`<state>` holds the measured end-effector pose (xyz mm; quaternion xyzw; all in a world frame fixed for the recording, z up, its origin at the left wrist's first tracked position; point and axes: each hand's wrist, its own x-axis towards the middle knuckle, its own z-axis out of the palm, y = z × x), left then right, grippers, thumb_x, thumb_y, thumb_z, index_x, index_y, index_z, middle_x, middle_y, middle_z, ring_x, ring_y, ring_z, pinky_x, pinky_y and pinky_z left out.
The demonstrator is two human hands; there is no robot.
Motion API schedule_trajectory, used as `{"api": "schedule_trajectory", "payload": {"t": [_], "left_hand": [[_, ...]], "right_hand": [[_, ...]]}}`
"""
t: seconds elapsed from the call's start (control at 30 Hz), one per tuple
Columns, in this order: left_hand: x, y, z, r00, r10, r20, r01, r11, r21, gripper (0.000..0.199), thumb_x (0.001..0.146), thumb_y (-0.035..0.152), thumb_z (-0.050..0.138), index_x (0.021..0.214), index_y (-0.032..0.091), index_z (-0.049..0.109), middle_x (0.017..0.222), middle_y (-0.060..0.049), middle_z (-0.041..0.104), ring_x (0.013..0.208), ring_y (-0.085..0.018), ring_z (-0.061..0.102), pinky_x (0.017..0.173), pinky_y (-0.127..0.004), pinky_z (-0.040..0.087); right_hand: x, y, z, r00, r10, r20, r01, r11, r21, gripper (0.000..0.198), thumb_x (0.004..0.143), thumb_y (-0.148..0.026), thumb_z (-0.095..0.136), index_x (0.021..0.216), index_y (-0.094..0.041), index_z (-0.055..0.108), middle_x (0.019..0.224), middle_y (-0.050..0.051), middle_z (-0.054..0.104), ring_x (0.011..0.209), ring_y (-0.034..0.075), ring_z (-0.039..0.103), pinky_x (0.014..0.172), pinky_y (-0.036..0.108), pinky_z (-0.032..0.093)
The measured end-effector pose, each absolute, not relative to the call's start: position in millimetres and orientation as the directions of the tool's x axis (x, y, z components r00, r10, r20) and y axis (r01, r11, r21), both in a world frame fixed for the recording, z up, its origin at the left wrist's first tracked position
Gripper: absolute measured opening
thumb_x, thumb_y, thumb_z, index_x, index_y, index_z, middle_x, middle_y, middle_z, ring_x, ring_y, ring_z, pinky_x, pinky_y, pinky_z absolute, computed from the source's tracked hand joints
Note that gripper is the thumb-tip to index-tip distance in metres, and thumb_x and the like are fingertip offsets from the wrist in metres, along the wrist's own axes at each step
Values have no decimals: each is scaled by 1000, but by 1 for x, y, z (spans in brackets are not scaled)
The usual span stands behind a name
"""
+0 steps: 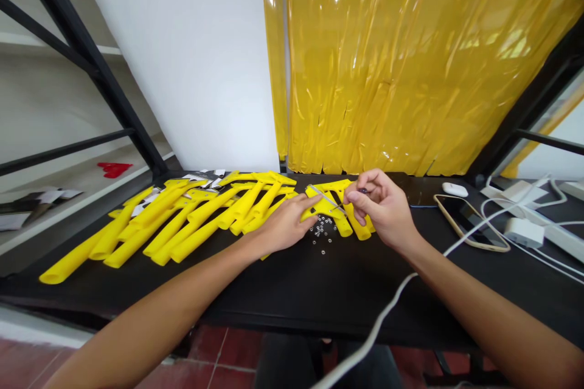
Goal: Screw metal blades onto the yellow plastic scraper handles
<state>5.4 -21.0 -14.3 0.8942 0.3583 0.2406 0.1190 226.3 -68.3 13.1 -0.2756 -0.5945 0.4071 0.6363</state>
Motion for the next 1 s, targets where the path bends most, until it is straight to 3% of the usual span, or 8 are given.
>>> {"api": "schedule_trajectory", "payload": {"t": [0.13,0.23,0.37,0.43,0.53,0.63,0.83,1.0], "left_hand": [[5,-20,-16,624,698,353,582,-716,386,51,98,32,56,148,23,55,119,-10,69,106,-25,64,97,-40,49],[5,-21,-15,631,694,347,579,-719,384,51,98,31,56,148,23,55,116,-10,69,104,-25,64,95,-39,50],[6,-22,-15,629,697,346,593,-717,366,51,97,31,56,148,22,56,115,-9,69,101,-25,65,94,-38,50],[6,-23,-15,626,698,348,594,-716,367,51,97,30,57,147,22,56,117,-9,69,104,-25,65,96,-38,50],[6,-23,-16,631,690,356,582,-724,371,50,97,30,56,147,22,56,126,-10,68,113,-26,64,102,-40,48],[6,-23,-17,637,685,354,576,-728,372,51,98,30,55,148,22,55,131,-10,67,119,-27,62,106,-40,46],[5,-23,-16,633,691,349,592,-722,356,51,99,32,54,149,23,54,130,-11,66,118,-27,62,105,-40,47],[6,-23,-15,641,687,342,593,-726,347,51,99,31,54,148,22,54,129,-10,66,118,-27,62,105,-40,47]], "right_hand": [[227,-70,13,-69,845,531,-104,523,-846,18,86,-35,77,96,-20,72,92,4,72,48,7,52,40,23,44],[227,-69,10,-110,836,538,-128,525,-842,22,94,-38,68,108,-22,70,87,2,69,50,8,53,44,24,47],[225,-68,11,-86,839,537,-155,521,-839,25,86,-37,78,99,-22,61,79,-1,69,47,7,52,41,21,43],[225,-68,11,-78,837,542,-128,531,-838,24,85,-37,78,93,-21,63,86,2,71,48,7,51,41,22,44],[226,-68,10,-107,828,550,-114,539,-835,21,94,-40,68,103,-21,70,94,4,68,55,8,51,44,24,45],[226,-67,6,-139,833,536,-156,516,-842,25,97,-41,63,113,-23,67,88,2,65,56,9,50,45,24,45],[228,-66,6,-101,838,536,-132,523,-842,18,92,-36,72,96,-22,62,85,1,69,49,7,48,42,21,39],[227,-66,6,-126,842,524,-163,503,-849,23,98,-43,62,109,-23,66,89,2,63,56,8,47,44,22,40]]}}
